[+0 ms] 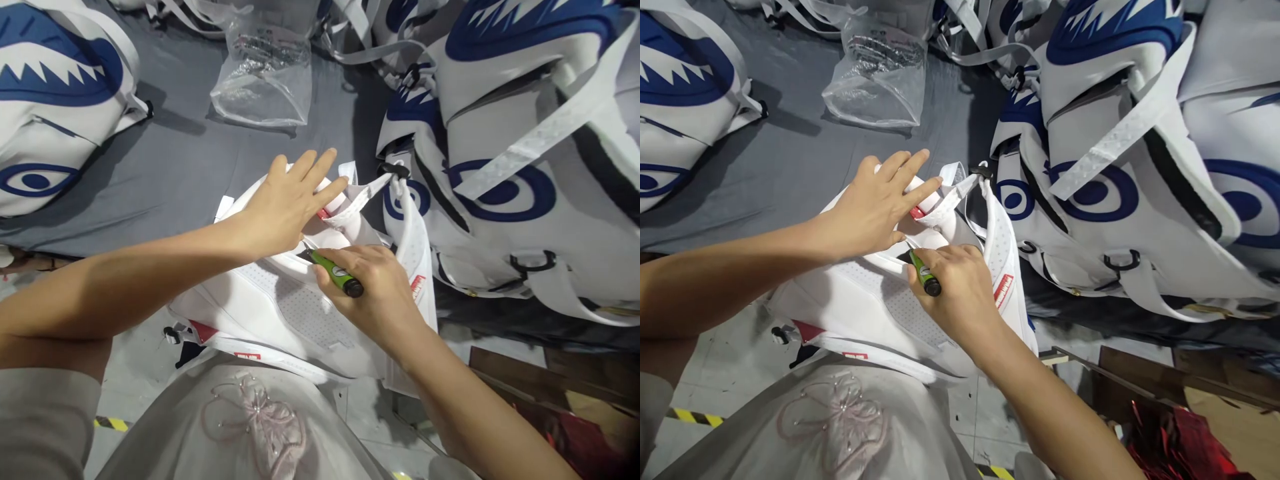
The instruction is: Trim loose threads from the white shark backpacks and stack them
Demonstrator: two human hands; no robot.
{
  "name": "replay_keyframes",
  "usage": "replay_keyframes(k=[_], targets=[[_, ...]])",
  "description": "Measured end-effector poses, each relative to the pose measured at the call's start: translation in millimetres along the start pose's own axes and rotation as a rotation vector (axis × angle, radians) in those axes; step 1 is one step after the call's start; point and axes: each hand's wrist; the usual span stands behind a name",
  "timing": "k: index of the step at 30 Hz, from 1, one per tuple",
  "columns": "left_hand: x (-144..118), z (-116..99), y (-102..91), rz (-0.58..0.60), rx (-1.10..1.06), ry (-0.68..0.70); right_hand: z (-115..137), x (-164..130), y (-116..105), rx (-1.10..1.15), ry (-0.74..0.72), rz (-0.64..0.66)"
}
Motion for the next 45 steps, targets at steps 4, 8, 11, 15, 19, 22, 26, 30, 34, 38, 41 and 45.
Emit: replay_keyframes(k=[4, 8, 11, 15, 19, 22, 26, 30, 34, 38, 41, 45], targets=[[-2.4, -2.5, -5.6, 0.017, 0.082, 0.002, 3.7, 0.7, 3.7, 0.034, 0.014, -0.046], [-1.9, -4.3, -14.8, 0.063, 0.094, 0.002, 5.2, 1.8, 7.0, 0.063, 0.07, -0.067], [-1.4, 1.6, -20.9, 0.14, 0.094, 0.021, 4.0, -1.5, 6.9, 0.169, 0.138, -0.055], [-12.4, 12.5, -31.8, 0.23, -0.004, -0.021, 5.9, -10.1, 7.9, 0.23, 0.152, -0.121], [-23.4, 7.7, -39.0, 0.27, -0.024, -0.174, 14.1, -6.0, 23.7, 0.281, 0.098, -0.246], [-21.8, -1.8, -39.4, 0.306, 0.05, -0.251, 18.5, 3.6, 40.2, 0.36, 0.066, -0.35], [-18.2, -3.5, -38.9, 0.328, 0.113, -0.261, 17.8, 8.3, 49.1, 0.398, 0.068, -0.383], [-17.8, 7.9, -41.7, 0.354, 0.111, -0.176, 16.1, 4.5, 44.6, 0.416, 0.066, -0.374], [-14.7, 16.3, -49.5, 0.428, 0.07, -0.144, 15.8, -0.2, 37.8, 0.407, 0.059, -0.361], [-10.5, 17.5, -56.3, 0.497, 0.029, -0.137, 18.5, 0.7, 33.8, 0.402, 0.083, -0.322], [-9.6, 16.7, -57.4, 0.504, 0.037, -0.142, 24.9, 8.1, 36.3, 0.464, 0.09, -0.311], [-11.1, 16.6, -55.6, 0.486, 0.045, -0.142, 33.0, 16.8, 44.0, 0.463, 0.082, -0.352]])
Point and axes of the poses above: each hand's wrist, its own x-axis towards the middle knuckle, its own y-axis out of the palm, z = x × y, and after that the axes turned 3 degrees about z, right-handed
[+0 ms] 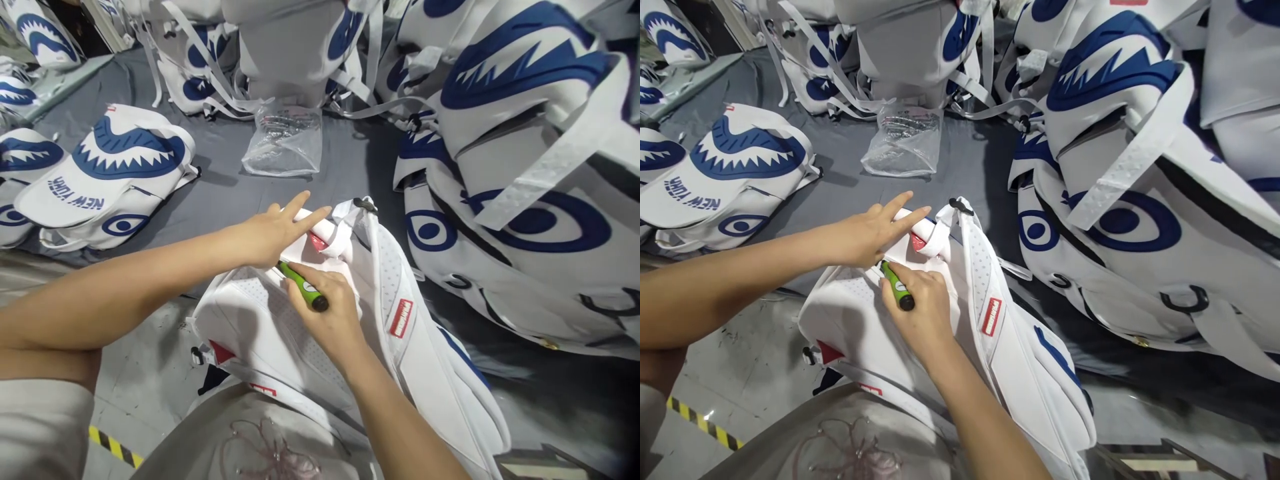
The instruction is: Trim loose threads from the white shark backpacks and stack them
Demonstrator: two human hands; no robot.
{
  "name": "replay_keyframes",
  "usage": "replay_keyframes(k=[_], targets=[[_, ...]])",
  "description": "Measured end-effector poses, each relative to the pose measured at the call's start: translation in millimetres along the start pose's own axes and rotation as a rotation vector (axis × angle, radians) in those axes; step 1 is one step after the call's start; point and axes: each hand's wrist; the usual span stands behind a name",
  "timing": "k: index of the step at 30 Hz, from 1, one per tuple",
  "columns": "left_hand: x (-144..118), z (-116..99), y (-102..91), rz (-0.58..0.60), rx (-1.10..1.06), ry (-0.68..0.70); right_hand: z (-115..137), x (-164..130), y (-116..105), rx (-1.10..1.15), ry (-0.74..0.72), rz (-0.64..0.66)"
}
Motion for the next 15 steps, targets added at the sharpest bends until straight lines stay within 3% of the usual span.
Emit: replay_keyframes(k=[3, 15], targets=[[0.5, 1.1, 2.3, -0.016, -0.008, 0.011, 0.3, -0.3, 3.6, -0.055, -0.001, -0.044], [4.4, 3.2, 11.7, -0.079, -0.037, 0.016, 6.6, 2.7, 1.7, -0.108, 0.018, -0.012]])
Point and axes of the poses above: each hand's wrist, its own x-axis towards the middle knuckle, its own y-axis out of the palm, z = x × y, and after that the axes turned 3 degrees about z, right-handed
